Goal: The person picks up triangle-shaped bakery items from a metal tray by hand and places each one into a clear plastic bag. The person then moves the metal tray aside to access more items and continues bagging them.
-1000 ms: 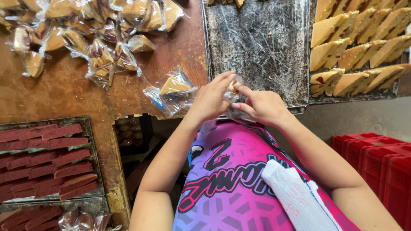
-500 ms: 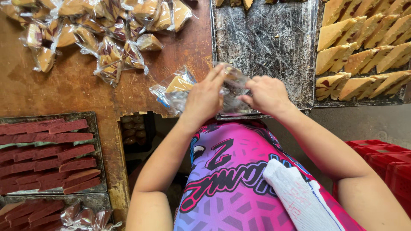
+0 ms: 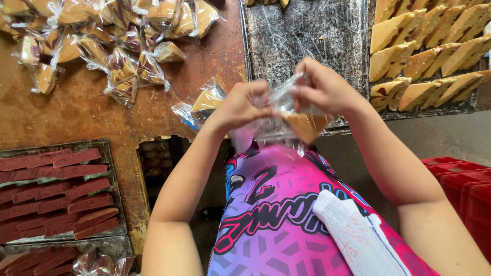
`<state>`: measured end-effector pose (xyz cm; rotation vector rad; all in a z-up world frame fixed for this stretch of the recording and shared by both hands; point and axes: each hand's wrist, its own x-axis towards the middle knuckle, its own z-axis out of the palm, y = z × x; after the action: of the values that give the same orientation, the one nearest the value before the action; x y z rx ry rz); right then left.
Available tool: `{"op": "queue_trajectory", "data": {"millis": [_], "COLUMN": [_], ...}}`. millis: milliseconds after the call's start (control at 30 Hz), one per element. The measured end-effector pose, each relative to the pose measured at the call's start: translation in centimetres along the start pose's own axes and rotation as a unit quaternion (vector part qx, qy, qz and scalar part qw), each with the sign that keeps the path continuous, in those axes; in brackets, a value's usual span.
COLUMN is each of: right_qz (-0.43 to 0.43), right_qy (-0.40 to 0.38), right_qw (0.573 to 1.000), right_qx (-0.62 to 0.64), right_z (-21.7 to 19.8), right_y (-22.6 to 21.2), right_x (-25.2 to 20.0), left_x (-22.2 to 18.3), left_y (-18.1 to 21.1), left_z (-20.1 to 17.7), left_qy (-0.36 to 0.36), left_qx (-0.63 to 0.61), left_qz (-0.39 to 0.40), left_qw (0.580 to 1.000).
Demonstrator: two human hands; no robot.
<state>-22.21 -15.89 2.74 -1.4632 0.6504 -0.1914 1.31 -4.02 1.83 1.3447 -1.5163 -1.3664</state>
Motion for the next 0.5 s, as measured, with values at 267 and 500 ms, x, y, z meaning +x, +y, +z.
{"op": "queue_trajectory", "data": {"millis": [267, 500], "right_qz": [0.02, 0.021], "right_qy": [0.058, 0.028], "right_qw": [0.988, 0.967], "right_qx": [-0.138, -0.252], "right_z": [1.0, 1.9], "right_y": [-0.5, -0.7], "right_x": [0.9, -0.2], "left_x": [1.1, 1.0], "left_y": [1.2, 0.0], "left_z": [-0.4, 3.2], "left_qy": [-0.065, -0.048], "left_qx": [0.079, 0.187], "left_qz": [0.005, -0.06], "left_qw": [0.995, 0.979]}}
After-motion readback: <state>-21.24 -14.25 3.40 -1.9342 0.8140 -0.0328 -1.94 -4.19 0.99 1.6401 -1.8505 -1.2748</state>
